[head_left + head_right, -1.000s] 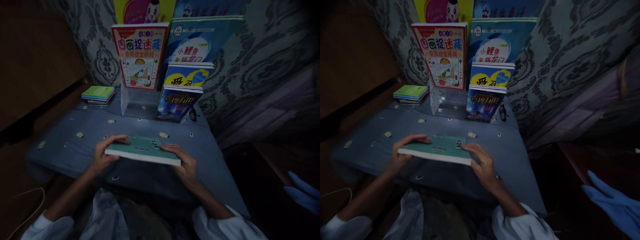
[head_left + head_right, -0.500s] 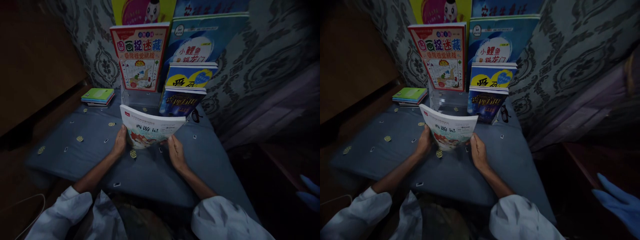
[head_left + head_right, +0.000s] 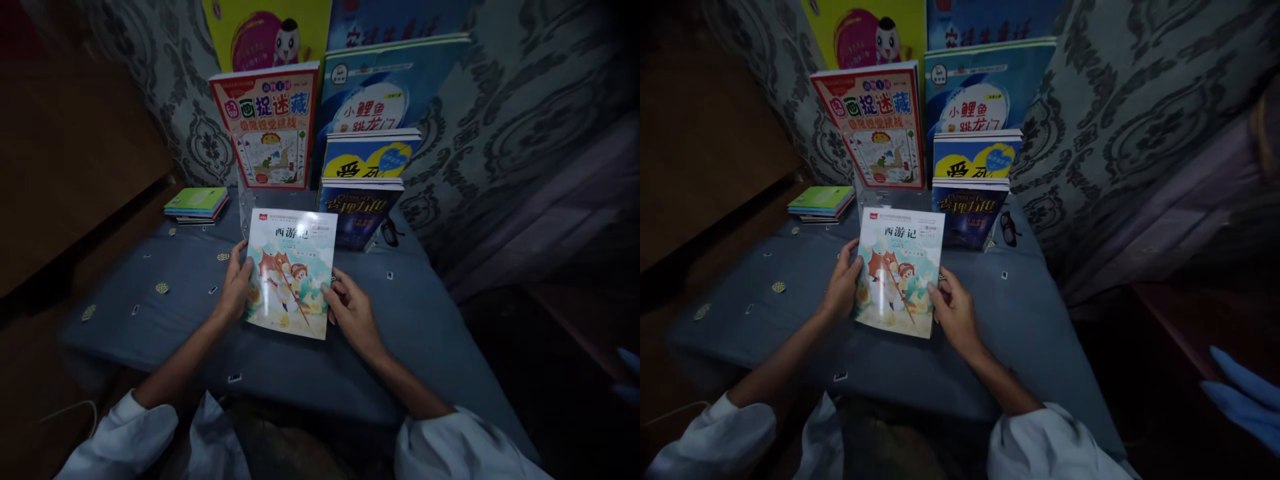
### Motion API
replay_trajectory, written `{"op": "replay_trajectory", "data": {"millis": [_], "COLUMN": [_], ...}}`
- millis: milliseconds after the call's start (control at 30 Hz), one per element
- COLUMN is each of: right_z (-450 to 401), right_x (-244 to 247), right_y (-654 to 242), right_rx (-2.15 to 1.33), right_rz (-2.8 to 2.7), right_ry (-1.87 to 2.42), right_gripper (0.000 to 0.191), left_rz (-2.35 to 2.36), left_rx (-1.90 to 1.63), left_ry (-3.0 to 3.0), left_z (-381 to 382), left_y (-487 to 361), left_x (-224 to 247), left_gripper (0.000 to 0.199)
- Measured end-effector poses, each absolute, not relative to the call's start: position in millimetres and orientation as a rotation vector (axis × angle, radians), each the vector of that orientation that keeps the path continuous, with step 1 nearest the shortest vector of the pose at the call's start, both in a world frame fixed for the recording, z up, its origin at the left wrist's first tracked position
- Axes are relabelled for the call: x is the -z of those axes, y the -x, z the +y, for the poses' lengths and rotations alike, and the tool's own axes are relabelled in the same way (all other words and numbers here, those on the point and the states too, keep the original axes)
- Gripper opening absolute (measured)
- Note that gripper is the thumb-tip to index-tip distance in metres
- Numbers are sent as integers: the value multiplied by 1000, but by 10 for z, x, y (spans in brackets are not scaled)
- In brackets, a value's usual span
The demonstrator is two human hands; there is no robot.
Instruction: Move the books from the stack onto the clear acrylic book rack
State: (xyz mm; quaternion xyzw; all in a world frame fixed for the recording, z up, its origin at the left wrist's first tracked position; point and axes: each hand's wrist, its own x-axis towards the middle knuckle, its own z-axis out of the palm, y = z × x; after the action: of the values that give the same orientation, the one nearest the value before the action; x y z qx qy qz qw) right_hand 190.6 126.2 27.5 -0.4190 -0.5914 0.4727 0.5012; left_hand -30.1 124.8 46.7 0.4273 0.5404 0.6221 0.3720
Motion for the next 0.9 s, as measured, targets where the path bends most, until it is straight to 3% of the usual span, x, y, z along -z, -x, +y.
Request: {"op": "replay_trajectory", "data": {"millis": [100, 233, 467, 633, 900], "right_z": [1308, 1368, 1367, 1360, 1317], "right_x": [-183, -57, -11, 71, 163], "right_y": [-1923, -1969, -2006, -2036, -2037], "right_rx": [-1228, -1136, -939, -813, -579], "right_rz": [-1453, -1708, -1906, -1917, -2029], "right_ry": [1057, 1149, 1216, 1226, 1101], "right_gripper": [61, 52, 47, 46, 36], "left_rz": [1359, 1601, 2294, 2277, 2047], "left_rx": [-1435, -1154, 42, 16, -353], "left_ry": [-1018, -1306, -1992, -2268, -2382], "left_z": [1233, 1163, 1028, 1145, 1461], "left_y": [364, 479, 373, 306, 486], "left_x": [-307, -199, -532, -494, -152], "left_gripper": [62, 53, 35, 30, 44]}}
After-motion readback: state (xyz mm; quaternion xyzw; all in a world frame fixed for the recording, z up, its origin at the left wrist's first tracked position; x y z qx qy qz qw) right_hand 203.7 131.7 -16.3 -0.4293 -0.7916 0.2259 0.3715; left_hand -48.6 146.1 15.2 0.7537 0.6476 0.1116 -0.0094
